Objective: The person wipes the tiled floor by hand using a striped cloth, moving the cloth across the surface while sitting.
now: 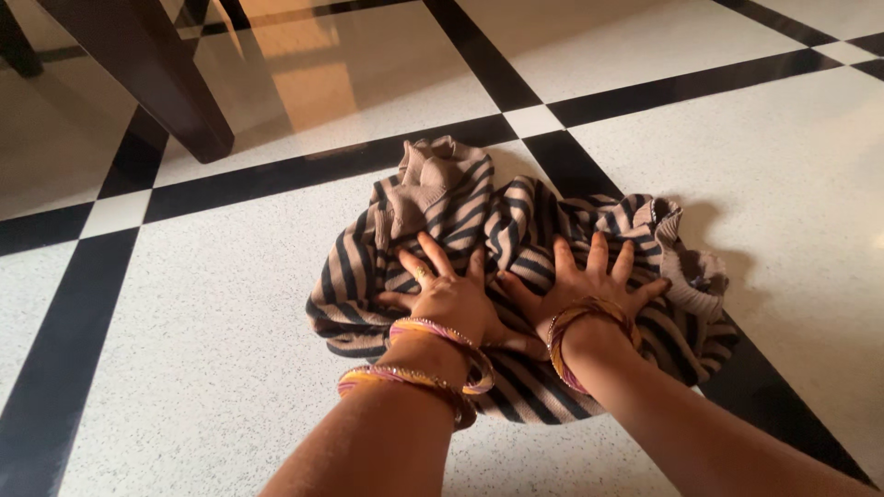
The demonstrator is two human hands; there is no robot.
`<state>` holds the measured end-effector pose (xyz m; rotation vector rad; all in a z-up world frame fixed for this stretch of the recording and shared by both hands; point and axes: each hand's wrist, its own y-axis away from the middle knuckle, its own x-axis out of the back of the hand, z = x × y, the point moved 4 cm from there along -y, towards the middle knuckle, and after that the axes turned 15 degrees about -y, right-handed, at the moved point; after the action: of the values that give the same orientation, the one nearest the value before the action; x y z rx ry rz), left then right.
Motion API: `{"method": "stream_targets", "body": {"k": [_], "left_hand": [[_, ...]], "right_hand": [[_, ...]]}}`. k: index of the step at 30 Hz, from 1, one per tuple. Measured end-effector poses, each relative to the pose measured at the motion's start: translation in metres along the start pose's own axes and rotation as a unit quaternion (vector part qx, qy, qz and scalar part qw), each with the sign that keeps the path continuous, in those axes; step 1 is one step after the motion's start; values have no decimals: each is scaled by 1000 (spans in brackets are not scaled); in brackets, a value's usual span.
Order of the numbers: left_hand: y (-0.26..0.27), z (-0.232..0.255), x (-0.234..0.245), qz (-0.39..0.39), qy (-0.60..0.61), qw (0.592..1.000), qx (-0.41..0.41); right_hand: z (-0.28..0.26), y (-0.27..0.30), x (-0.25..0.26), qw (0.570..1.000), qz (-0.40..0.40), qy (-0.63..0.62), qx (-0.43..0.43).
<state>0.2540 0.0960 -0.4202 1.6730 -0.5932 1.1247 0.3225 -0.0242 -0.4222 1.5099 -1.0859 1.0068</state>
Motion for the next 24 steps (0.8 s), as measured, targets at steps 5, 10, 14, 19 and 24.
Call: {"method": "stream_targets", "body": {"k": [5, 10, 14, 19, 24], "left_hand": [[-13, 0, 9, -7, -3, 1000, 6], [-24, -1, 16, -15, -5, 1000, 5], [-38, 0, 22, -32, -12, 999, -5], [-51, -1, 35, -33, -32, 999, -17], [-65, -4, 43, -10, -72, 997, -38]], "right_hand": [[-4, -15, -1, 1000, 15, 2, 6], [-9, -24, 2, 1000, 6, -4, 6], [-15, -33, 8, 999, 22, -24, 18], [-24, -45, 16, 998, 41, -44, 30], [-31, -58, 20, 998, 37, -36, 34]]}}
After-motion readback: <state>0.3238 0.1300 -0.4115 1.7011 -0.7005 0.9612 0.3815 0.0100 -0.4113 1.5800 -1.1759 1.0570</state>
